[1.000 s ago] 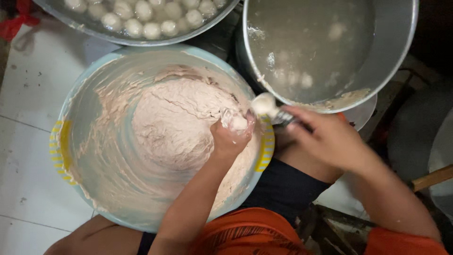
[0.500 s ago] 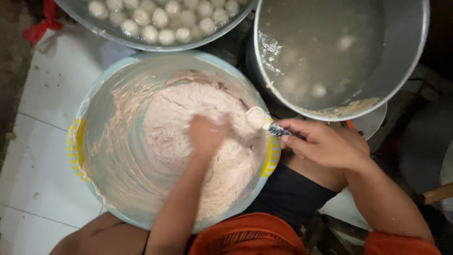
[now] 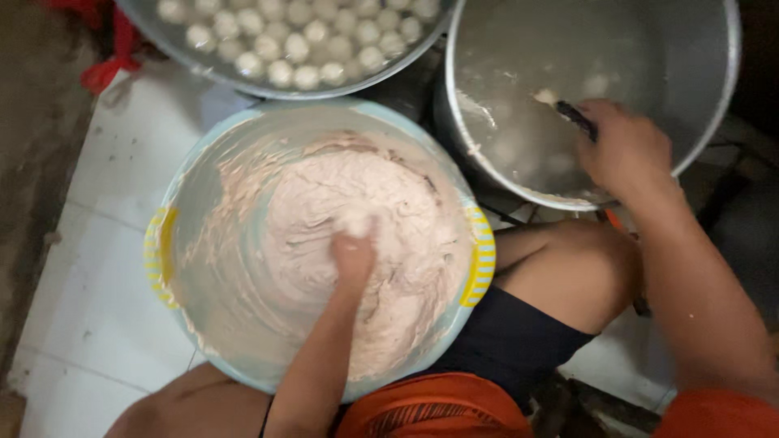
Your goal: The person sits on the floor with a large basin of dough batter on their lap. They scoop batter with a hand scoop, shape it into a ball between their hand and the scoop, dip the formed ball in a basin of water, and release it into a water-filled basin holding other finished balls, repeating the cycle.
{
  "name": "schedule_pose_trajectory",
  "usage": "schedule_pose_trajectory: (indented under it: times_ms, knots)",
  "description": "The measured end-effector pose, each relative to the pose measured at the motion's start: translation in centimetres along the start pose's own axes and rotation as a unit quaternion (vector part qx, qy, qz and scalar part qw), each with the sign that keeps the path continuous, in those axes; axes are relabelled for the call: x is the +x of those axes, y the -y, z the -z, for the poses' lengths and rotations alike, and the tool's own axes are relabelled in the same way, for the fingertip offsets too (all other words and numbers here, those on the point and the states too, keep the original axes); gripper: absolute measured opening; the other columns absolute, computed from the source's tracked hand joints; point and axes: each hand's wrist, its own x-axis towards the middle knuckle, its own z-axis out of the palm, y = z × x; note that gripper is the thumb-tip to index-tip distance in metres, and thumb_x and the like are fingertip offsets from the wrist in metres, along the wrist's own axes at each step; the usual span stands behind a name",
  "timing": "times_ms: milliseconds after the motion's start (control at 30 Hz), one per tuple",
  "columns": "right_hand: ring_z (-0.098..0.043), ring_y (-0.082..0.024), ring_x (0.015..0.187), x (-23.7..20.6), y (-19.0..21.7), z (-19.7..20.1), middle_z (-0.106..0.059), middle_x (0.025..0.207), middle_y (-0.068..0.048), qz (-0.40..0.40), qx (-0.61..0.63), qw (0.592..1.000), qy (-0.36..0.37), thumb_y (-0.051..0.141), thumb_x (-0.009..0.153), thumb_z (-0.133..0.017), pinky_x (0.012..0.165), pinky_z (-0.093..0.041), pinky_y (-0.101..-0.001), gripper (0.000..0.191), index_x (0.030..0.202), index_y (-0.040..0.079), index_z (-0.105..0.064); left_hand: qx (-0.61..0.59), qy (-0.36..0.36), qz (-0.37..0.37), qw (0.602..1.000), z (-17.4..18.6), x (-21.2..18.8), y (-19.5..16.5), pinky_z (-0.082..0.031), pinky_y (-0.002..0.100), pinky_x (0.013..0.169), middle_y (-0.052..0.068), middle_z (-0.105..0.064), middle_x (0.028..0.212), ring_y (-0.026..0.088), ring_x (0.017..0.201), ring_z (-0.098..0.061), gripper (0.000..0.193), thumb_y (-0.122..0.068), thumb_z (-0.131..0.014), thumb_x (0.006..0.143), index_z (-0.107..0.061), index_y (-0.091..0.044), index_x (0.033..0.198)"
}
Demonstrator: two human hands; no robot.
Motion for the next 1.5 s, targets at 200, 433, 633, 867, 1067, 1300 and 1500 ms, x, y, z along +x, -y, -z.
schedule_pose_trajectory:
  times_ms: [200,433,633,867,1067,1300,1500]
  knots:
    - [-0.071,-0.036,0.099,-3.6,1.1,1.1,-0.071,0.111,-0.024,-0.030,0.144,0.987,-0.060,0.017,0.107,-0.062,0.089,-0.053,-0.0416,0.033,0.134,-0.002,-0.058,-0.228,-0.012,-0.161,0.960,2.8,-1.7,-11.0,-0.056,0.043,0.086,0.013,-0.076,0.094,0.034,0.089,-0.072,0.024,-0.028,-0.072,0.093,-0.073,-0.005,0.100]
    - [-0.074,-0.018,0.083,-10.1,6.1,2.4,-0.079,0.096,-0.011,-0.034,0.301,0.924,0.234,0.015,0.097,-0.062,0.071,-0.056,-0.0316,0.035,0.132,0.010,-0.065,-0.200,-0.078,-0.330,0.919,5.6,-1.0,-15.4,-0.054,0.044,0.060,0.013,-0.071,0.076,0.035,0.067,-0.067,0.017,-0.018,-0.083,0.081,-0.070,-0.008,0.081]
    - [-0.072,-0.015,0.098,-11.4,9.4,2.0,-0.075,0.113,-0.010,0.142,0.302,0.935,0.121,0.014,0.097,-0.062,0.083,-0.055,-0.0278,0.041,0.137,0.005,-0.061,-0.255,0.043,-0.179,0.949,5.3,-1.9,-15.9,-0.058,0.043,0.065,0.016,-0.071,0.076,0.036,0.074,-0.071,0.024,-0.023,-0.085,0.073,-0.070,-0.007,0.083]
    - [-0.063,-0.004,0.081,-9.6,7.6,1.8,-0.072,0.094,-0.001,-0.004,0.453,0.834,0.315,0.015,0.097,-0.059,0.065,-0.052,-0.0233,0.040,0.137,0.009,-0.064,-0.086,0.138,-0.144,0.976,3.8,-0.6,-13.0,-0.056,0.049,0.085,0.019,-0.072,0.073,0.039,0.077,-0.070,0.030,-0.034,-0.082,0.072,-0.075,-0.005,0.070]
    - [-0.070,-0.023,0.085,-7.8,4.6,3.8,-0.073,0.106,-0.017,0.079,0.224,0.970,0.053,0.013,0.095,-0.065,0.074,-0.055,-0.0360,0.046,0.140,0.007,-0.060,-0.057,-0.141,-0.162,0.975,1.4,-1.7,-12.0,-0.055,0.049,0.082,0.027,-0.072,0.094,0.047,0.088,-0.069,0.047,-0.041,-0.082,0.077,-0.077,0.000,0.101]
    - [-0.071,-0.031,0.085,-7.0,4.2,4.5,-0.073,0.109,-0.020,0.012,0.158,0.987,0.029,0.016,0.096,-0.069,0.076,-0.056,-0.0401,0.041,0.136,0.005,-0.065,-0.276,-0.042,-0.194,0.940,2.5,-1.9,-12.9,-0.058,0.045,0.072,0.013,-0.074,0.082,0.035,0.074,-0.072,0.010,-0.015,-0.073,0.091,-0.074,-0.007,0.087]
    - [-0.072,-0.024,0.087,-10.4,7.1,2.9,-0.077,0.104,-0.014,0.048,0.252,0.953,0.163,0.019,0.093,-0.066,0.078,-0.056,-0.0358,0.045,0.137,0.011,-0.064,-0.261,-0.033,-0.236,0.935,4.2,-2.4,-15.8,-0.056,0.043,0.060,0.014,-0.070,0.072,0.035,0.065,-0.069,0.012,-0.013,-0.079,0.083,-0.070,-0.007,0.078]
